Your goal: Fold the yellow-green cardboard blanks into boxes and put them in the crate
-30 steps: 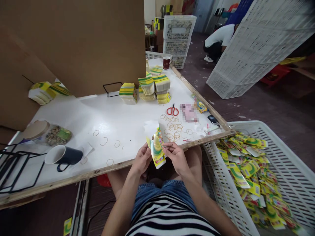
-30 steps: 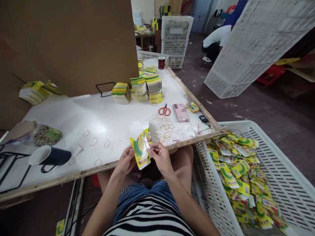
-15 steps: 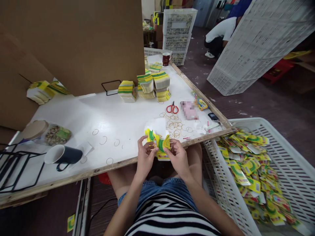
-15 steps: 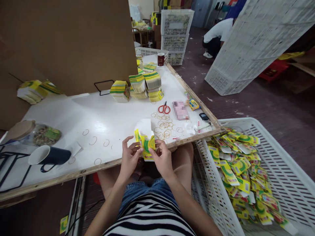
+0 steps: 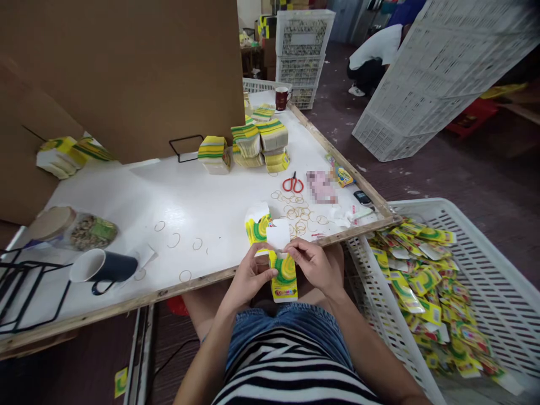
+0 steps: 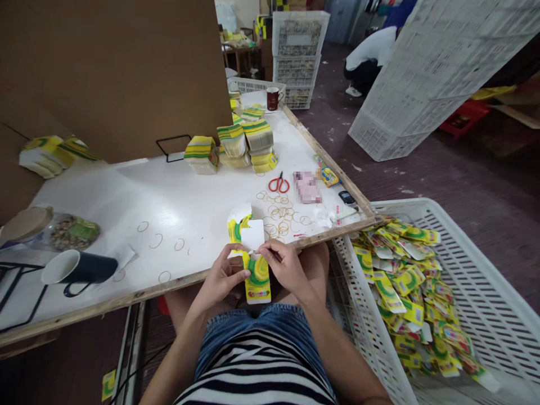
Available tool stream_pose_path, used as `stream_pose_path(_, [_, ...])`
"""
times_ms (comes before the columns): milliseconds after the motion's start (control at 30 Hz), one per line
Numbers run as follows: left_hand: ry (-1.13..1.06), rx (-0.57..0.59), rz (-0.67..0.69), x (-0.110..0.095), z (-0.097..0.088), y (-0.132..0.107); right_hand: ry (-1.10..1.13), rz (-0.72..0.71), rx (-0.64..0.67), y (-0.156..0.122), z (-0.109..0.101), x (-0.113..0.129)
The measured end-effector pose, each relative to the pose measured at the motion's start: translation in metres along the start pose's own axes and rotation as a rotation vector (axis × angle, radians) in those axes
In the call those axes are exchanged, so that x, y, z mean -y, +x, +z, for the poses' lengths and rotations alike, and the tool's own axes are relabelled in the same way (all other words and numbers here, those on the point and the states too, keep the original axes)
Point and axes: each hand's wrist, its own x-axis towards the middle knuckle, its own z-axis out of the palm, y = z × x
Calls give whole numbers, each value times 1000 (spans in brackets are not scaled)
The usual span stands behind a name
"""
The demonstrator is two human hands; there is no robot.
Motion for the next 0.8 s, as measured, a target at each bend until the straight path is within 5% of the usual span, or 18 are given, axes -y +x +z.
stream_pose_path(133, [-19, 0, 7, 4, -2, 3, 116, 46, -36, 2, 4, -3])
stream_pose_path(300, [112, -79, 27, 8, -5, 5, -64, -63, -13, 5, -5, 3])
stream_pose_path(400, [198, -152, 56, 11, -3, 5, -75, 45, 72, 4, -8, 6])
stream_pose_path(533, [203, -99, 74, 13, -1, 5, -149, 172, 143, 4, -4, 6])
stream_pose_path(667, [146, -43, 49, 9, -2, 5, -415, 138, 44, 5, 2, 7])
stream_pose_path(800, [107, -94, 48, 3, -5, 5, -389, 69, 75, 3, 4, 7])
